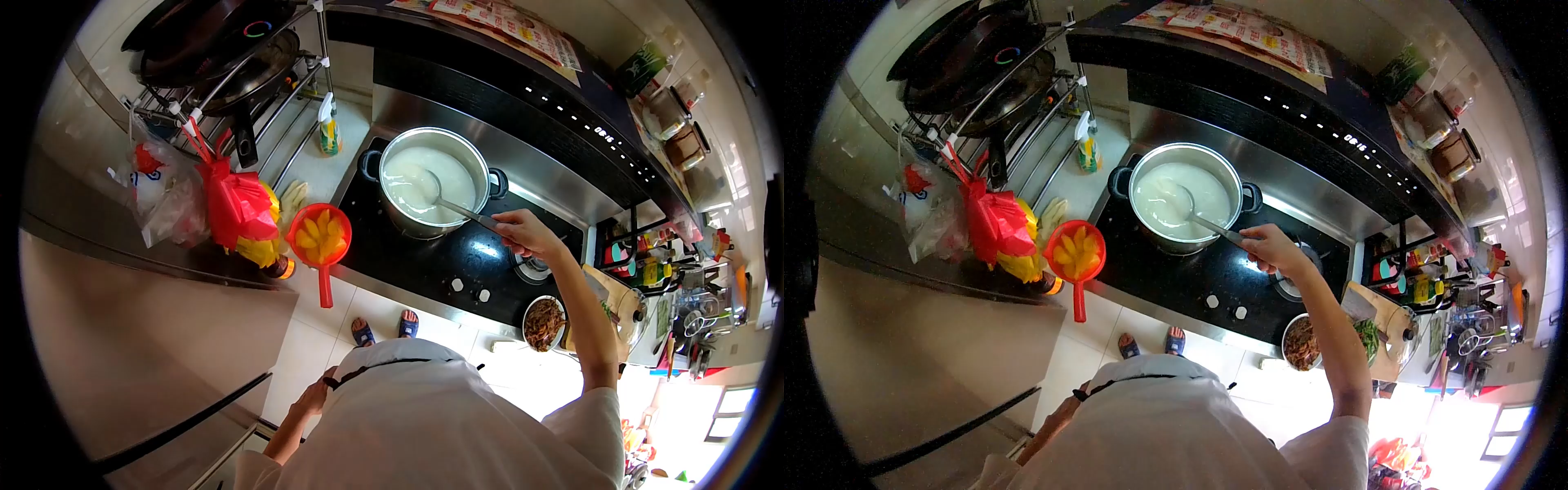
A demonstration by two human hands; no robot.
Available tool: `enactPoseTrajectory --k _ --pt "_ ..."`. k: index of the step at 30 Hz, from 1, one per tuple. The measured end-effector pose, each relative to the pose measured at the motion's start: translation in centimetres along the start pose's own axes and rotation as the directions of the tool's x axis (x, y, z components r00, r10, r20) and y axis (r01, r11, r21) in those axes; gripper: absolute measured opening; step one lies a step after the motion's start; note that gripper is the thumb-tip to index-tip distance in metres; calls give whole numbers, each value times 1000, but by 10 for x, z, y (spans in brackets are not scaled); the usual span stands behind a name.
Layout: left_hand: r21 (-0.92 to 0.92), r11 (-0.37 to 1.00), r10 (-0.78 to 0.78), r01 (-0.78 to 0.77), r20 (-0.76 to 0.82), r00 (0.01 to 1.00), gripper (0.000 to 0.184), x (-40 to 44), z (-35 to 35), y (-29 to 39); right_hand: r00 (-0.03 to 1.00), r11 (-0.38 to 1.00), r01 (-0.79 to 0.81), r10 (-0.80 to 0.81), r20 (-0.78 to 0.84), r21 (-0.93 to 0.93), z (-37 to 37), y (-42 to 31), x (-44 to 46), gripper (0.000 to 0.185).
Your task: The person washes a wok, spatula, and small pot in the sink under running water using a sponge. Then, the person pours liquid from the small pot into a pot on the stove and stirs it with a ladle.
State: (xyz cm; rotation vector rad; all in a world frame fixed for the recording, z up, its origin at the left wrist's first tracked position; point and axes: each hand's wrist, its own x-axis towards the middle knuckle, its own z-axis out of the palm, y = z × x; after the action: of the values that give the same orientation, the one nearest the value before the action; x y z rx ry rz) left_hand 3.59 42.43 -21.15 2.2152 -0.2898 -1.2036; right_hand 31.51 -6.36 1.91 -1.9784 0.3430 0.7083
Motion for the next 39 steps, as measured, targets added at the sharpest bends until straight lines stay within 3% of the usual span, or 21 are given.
enactPoseTrajectory --k 3,9,27,33,36,39 --pt "1 1000 5 -5 2 1000 82 1 -2 -1 999 981 -17 9 41 193 -8 5 -7 41" --pt "6 1000 14 -14 14 1000 82 4 -6 0 1000 930 -8 -3 28 368 -20 15 -31 37" --pt "35 998 46 -47 41 998 83 18 -20 6 989 958 103 -71 -127 267 -25 6 -60 34" --pt "38 998 41 -43 39 998 83 14 -18 5 968 972 194 -168 -185 133 -26 3 -58 37" --pt "36 999 38 -40 37 999 83 12 -17 3 947 978 191 -205 -248 -77 -28 -3 -60 40" --pt "38 999 36 -37 38 999 83 10 -15 1 774 812 292 -511 -373 -505 -31 6 -58 36"
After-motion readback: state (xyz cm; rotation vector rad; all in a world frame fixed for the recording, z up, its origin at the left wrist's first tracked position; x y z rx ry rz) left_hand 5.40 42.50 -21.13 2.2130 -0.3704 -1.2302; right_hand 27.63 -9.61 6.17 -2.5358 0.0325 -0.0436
